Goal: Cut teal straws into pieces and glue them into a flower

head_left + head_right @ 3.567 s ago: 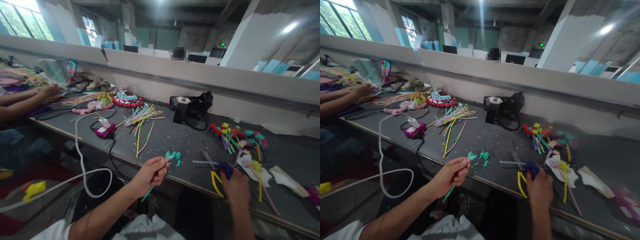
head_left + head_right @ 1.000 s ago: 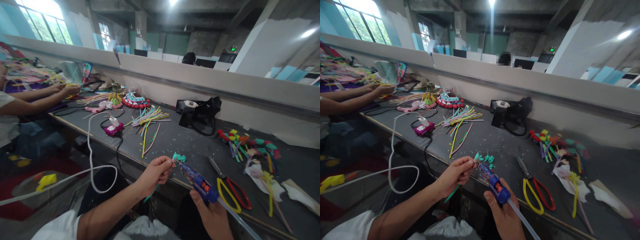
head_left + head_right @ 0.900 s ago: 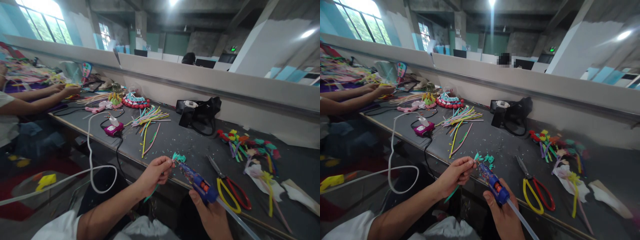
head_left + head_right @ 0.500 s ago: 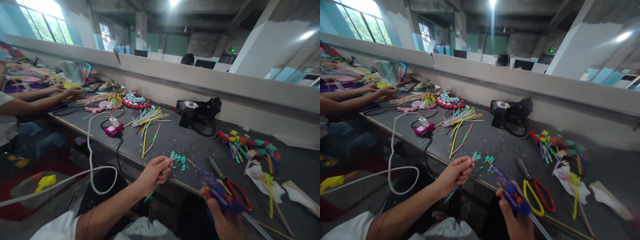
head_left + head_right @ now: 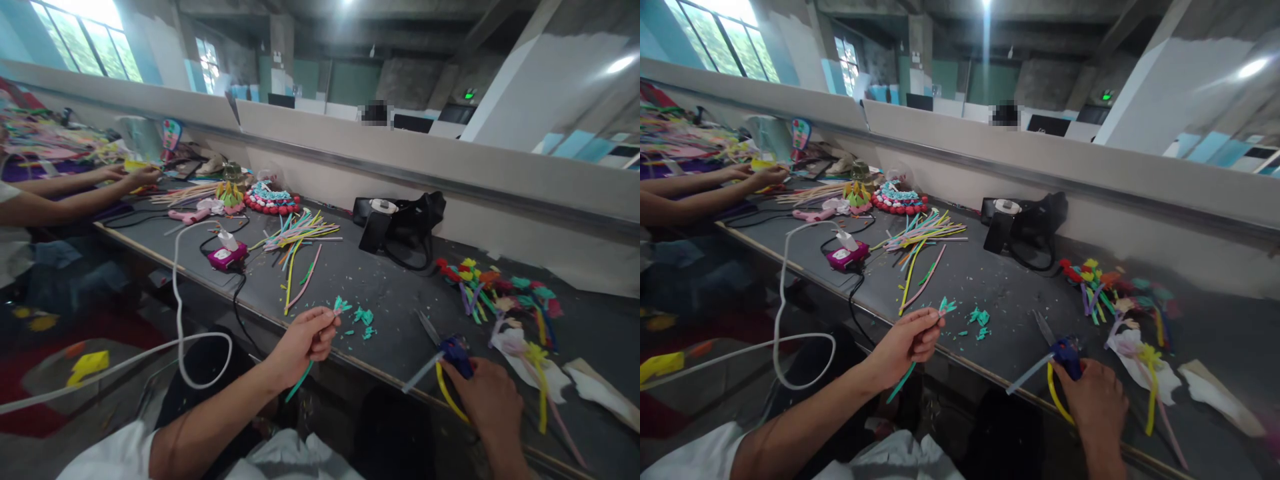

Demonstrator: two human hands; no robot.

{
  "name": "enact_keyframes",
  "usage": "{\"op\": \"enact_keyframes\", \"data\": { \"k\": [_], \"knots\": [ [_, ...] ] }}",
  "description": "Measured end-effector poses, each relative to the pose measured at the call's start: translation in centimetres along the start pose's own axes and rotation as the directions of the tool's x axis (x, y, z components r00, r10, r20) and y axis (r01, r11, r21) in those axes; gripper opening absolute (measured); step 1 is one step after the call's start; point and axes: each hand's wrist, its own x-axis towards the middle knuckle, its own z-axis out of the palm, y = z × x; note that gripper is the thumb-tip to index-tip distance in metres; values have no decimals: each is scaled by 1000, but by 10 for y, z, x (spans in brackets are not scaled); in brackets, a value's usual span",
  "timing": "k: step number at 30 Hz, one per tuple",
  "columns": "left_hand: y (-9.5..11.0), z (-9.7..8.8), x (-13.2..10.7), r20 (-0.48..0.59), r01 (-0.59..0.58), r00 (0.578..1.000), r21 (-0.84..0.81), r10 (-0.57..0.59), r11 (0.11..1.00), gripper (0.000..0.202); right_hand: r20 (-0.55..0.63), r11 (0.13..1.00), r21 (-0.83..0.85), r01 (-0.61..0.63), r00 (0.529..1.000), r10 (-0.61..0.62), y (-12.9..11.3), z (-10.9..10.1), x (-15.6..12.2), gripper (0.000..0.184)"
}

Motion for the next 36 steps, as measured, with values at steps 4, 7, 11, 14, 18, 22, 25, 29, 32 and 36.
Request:
{"op": "enact_keyframes", "data": {
  "k": [4, 7, 11, 14, 18, 22, 25, 29, 32, 36],
  "knots": [
    [-1, -2, 3, 10, -1, 1000, 11, 0, 1000, 20, 101, 996, 74, -55, 994, 48, -1, 1, 3, 62],
    [-3, -4, 4, 13, -3, 1000, 13, 3, 1000, 20, 186, 985, 150, -86, 981, 57, 0, -1, 5, 60],
    [-5, -7, 6, 6, 1, 1000, 10, -1, 1000, 20, 36, 977, 205, -58, 998, 52, -9, -12, -3, 59],
    [-7, -6, 9, 5, 15, 1000, 5, -15, 1000, 20, -309, 894, 391, 218, 946, -95, -43, -27, -16, 49],
    [-7, 0, 10, 23, 25, 999, 0, -25, 1000, 20, -264, 713, 411, 569, 822, -504, -116, -40, -31, 23],
    [-5, 1, 5, 21, 22, 1000, 5, -22, 1000, 20, -157, 646, 401, 649, 743, -650, -169, -34, -31, 18],
    [-3, 0, 1, 10, 16, 1000, 6, -16, 1000, 20, -125, 627, 425, 653, 728, -674, -184, -26, -26, 13],
    [-1, -2, -1, -1, 9, 1000, 4, -9, 1000, 20, -110, 630, 506, 589, 769, -630, -186, -21, -24, 12],
    [-1, -2, -1, 11, 14, 1000, -5, -14, 1000, 20, -96, 635, 607, 478, 837, -538, -180, -26, -27, 10],
    [-2, 1, -1, 3, 39, 999, -5, -39, 999, 20, -50, 603, 738, 302, 917, -397, -163, -46, -33, 25]
  ]
}}
